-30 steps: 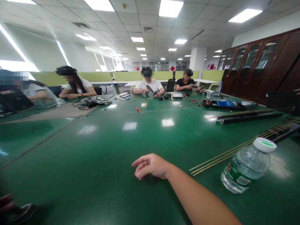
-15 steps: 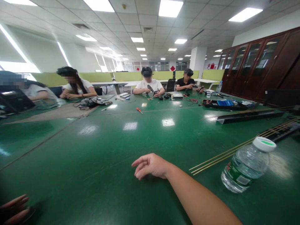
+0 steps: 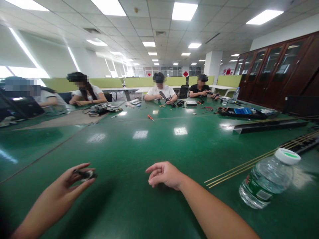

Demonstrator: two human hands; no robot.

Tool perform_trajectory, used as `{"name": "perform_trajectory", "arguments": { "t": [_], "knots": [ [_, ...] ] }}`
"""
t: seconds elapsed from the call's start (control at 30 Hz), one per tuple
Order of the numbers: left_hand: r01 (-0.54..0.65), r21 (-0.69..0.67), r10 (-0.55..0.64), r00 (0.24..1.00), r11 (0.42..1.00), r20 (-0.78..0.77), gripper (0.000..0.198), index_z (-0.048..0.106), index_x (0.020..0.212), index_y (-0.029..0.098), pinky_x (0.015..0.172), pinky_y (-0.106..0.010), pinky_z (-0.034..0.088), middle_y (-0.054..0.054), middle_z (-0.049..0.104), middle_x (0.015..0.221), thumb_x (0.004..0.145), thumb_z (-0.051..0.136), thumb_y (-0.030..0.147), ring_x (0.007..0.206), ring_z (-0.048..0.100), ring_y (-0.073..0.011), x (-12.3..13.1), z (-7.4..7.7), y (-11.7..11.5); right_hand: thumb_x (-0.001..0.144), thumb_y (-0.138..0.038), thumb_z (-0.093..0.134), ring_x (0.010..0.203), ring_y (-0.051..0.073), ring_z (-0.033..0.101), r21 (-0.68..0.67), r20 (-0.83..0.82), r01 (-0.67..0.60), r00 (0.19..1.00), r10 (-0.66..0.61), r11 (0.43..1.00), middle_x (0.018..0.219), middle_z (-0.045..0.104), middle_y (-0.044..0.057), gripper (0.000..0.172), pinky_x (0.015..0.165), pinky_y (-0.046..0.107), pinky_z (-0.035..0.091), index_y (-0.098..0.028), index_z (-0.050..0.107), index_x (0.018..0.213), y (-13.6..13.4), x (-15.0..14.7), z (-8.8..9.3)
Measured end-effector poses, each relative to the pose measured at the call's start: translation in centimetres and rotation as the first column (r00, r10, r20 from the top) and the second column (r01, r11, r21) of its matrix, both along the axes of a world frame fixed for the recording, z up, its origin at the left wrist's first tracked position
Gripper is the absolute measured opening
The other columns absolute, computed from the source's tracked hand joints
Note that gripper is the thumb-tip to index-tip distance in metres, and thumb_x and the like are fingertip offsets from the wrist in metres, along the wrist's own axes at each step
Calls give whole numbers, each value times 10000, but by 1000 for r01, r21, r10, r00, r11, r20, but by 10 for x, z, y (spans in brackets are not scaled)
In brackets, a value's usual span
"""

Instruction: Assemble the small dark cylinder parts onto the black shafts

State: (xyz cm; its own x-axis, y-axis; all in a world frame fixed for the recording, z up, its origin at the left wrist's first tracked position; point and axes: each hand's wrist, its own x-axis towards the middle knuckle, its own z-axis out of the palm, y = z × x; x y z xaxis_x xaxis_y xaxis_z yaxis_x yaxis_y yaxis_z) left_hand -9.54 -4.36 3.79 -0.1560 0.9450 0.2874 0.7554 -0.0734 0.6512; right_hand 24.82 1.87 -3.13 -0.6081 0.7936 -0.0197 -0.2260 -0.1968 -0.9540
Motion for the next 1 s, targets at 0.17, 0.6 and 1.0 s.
{"name": "perform_trajectory", "arguments": {
  "t": [0.17, 0.6, 1.0],
  "knots": [
    [324, -2, -321, 937, 946, 140, 458, 629, 1133, 178, 921, -415, 571, -95, 719, 1110, 788, 707, 470, 959, 712, -258, 87, -12, 38, 667, -122, 732, 604, 85, 573, 406, 209, 243, 914, -349, 881, 905, 664, 17, 494, 617, 254, 473, -162, 619, 1146, 2, 3, -2],
    [548, -31, -547, 837, 836, 34, 402, 621, 1195, 257, 925, -338, 508, -38, 716, 1094, 803, 709, 233, 996, 669, -217, 117, -50, 41, 707, -185, 717, 833, 190, 623, 786, 424, 8, 721, -548, 619, 956, 665, 18, 372, 766, 300, 477, -232, 620, 1063, -18, -3, 8],
    [540, -26, -539, 841, 841, 37, 194, 701, 977, 233, 811, -295, 502, -9, 738, 935, 791, 717, 286, 876, 678, -201, 124, -46, 37, 802, -186, 668, 850, 187, 656, 815, 392, -23, 758, -521, 579, 928, 724, 41, 179, 787, 288, 475, -207, 729, 969, -17, -5, 7]
  ]
}}
